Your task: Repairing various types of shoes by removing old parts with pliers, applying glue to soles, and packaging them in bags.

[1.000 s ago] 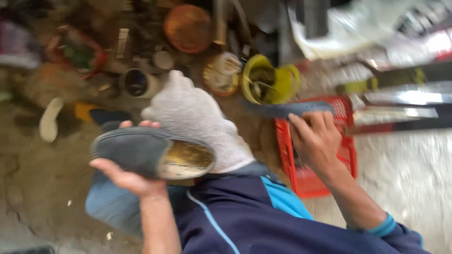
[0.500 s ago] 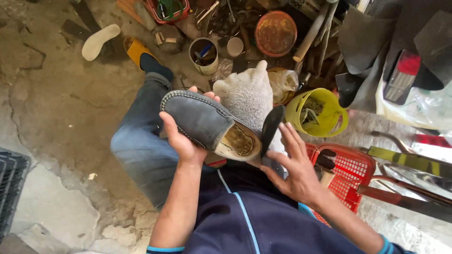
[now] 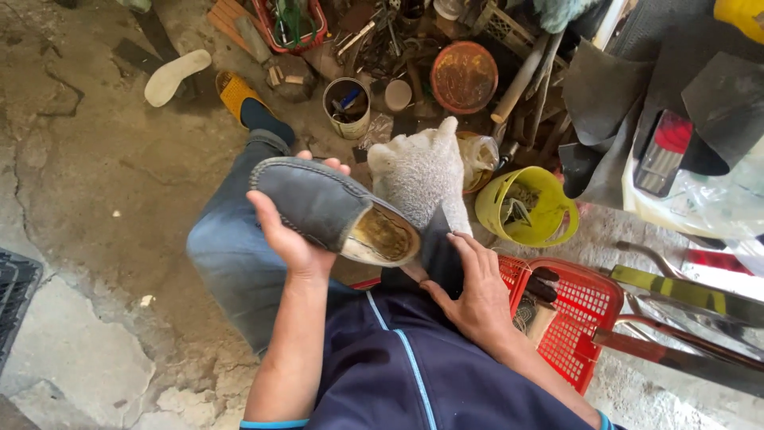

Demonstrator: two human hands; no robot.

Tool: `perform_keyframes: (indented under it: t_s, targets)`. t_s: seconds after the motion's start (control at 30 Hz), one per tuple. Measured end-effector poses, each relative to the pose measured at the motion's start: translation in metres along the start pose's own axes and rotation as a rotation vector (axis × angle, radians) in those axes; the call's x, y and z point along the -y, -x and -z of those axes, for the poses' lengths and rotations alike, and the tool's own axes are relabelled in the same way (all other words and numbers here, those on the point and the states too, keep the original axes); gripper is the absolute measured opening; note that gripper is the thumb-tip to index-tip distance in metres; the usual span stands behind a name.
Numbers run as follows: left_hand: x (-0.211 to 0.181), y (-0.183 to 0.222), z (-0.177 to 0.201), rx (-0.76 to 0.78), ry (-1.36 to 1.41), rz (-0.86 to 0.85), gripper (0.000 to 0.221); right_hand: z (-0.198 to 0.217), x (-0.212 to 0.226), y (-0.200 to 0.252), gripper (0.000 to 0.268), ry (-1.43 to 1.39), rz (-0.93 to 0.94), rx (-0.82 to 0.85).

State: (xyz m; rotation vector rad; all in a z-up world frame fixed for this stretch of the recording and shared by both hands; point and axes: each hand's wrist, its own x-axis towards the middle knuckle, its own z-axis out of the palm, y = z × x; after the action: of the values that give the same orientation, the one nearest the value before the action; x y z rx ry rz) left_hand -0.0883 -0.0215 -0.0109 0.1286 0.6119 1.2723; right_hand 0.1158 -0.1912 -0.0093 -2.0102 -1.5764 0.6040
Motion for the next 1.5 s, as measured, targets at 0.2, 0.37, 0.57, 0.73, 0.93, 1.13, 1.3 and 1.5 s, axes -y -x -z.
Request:
perform_keyframes:
  t_s: [0.2,0.37,0.57,0.73,0.93,1.13,1.3,1.5]
  targets:
    - [-0.027,0.003,0.011,-0.08,-0.063,-0.121,0.093,0.012,0.003,-0.003,0.084,0.062,0.097,-0.048]
    - [-0.028,0.0,0.018,-0.02,0.156,-0.154,0.075,0.046,0.031,-0.004,0.069,0.114,0.135,-0.01]
    - [-0.022,0.006,0.014,0.077,0.078,-0.17,0.081,0.06,0.059,-0.014,0.066,0.163,0.272,0.13]
    - [-0.009,0.013,0.009,0.21,0.089,-0.118,0.079,0.036,0.071,-0.027,0.061,0.126,0.354,0.122]
    - [0.004,0.019,-0.001,0.173,0.109,0.002,0.077,0.017,0.088,-0.039,0.059,0.148,0.372,0.039]
    - [-0.008,0.008,0.002,0.045,0.22,-0.021,0.074,0.043,0.075,-0.024,0.074,0.122,0.184,0.108]
    - [-0.011,0.01,0.0,-0.009,0.258,-0.054,0.078,0.035,0.064,-0.019,0.059,0.012,-0.29,0.218]
    - [0.005,0.018,-0.001,0.192,0.186,-0.081,0.076,0.007,0.055,-0.023,0.023,-0.297,-0.197,0.049]
